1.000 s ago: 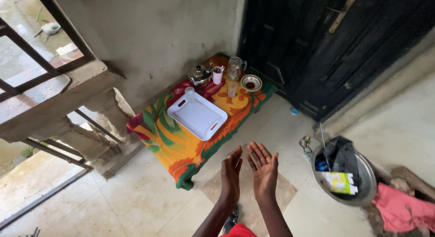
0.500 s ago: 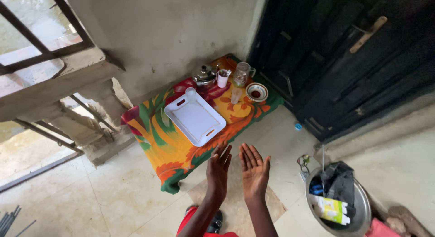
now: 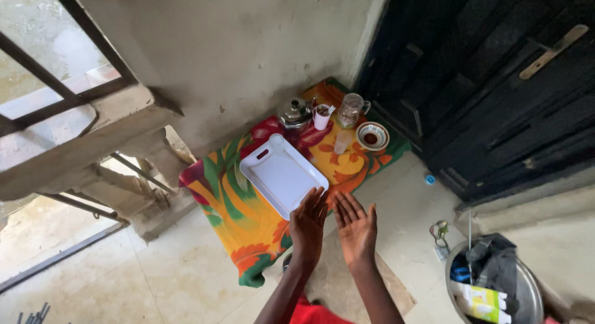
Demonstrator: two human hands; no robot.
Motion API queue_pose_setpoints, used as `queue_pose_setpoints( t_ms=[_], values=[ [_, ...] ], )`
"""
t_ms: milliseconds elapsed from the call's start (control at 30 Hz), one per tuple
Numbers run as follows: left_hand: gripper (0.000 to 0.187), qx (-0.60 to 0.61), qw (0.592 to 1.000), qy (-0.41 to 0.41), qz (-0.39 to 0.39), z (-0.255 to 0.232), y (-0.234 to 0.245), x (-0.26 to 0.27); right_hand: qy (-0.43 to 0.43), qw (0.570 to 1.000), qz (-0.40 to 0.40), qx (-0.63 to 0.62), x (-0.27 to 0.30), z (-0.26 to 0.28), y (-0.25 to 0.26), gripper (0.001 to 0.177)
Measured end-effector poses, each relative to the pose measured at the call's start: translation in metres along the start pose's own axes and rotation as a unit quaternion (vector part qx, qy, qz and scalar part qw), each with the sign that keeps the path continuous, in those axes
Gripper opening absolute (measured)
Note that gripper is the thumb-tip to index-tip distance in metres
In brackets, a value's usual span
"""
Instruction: The person picks up mugs and glasses from a tray and moves them one by one to a wooden table, arranging them in front of a plate before picking up the empty tray.
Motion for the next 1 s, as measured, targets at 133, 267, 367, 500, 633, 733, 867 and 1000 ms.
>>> queue_pose_setpoints(
  t_ms=[133,267,367,500,633,733,867,1000],
  values=[
    [0.062,0.021,0.999,0.004,0.032,-0.017,-0.008,-0.044,-0.030,0.995,-0.015,-0.092,-0.029,-0.013,-0.011,0.080],
    [0.063,0.063,0.996,0.056,0.017,-0.023,-0.002,-0.073,-0.037,0.989,-0.030,-0.139,-0.053,-0.020,-0.015,0.081],
    [0.063,0.066,0.995,0.070,0.005,-0.029,0.007,-0.087,-0.034,0.989,-0.031,-0.140,-0.072,-0.023,-0.019,0.080],
    [0.064,0.054,0.997,0.058,-0.020,-0.039,0.021,-0.102,-0.046,0.989,-0.059,-0.125,-0.097,-0.030,-0.020,0.079],
    [0.063,0.035,0.998,0.032,-0.052,-0.045,0.035,-0.116,-0.072,0.992,-0.050,-0.092,-0.123,-0.041,-0.028,0.080],
    [0.062,0.034,0.997,0.033,-0.057,-0.044,0.044,-0.127,-0.097,0.993,-0.055,-0.040,-0.141,-0.050,-0.030,0.079],
    [0.063,0.027,0.997,0.028,-0.064,-0.040,0.053,-0.156,-0.119,0.990,-0.063,-0.027,-0.176,-0.063,-0.024,0.075],
    [0.063,-0.033,0.995,0.015,-0.097,-0.037,0.070,-0.189,-0.122,0.992,-0.028,0.027,-0.224,-0.074,-0.019,0.074]
  ],
)
Point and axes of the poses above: each hand's wrist, its own x-axis away from the middle knuckle, its own y-axis out of the back of the hand, z = x × y, the point moved 10 cm from there along -x, towards the middle knuckle, and after that the axes turned 1 degree about -z, right-handed, at the moved point
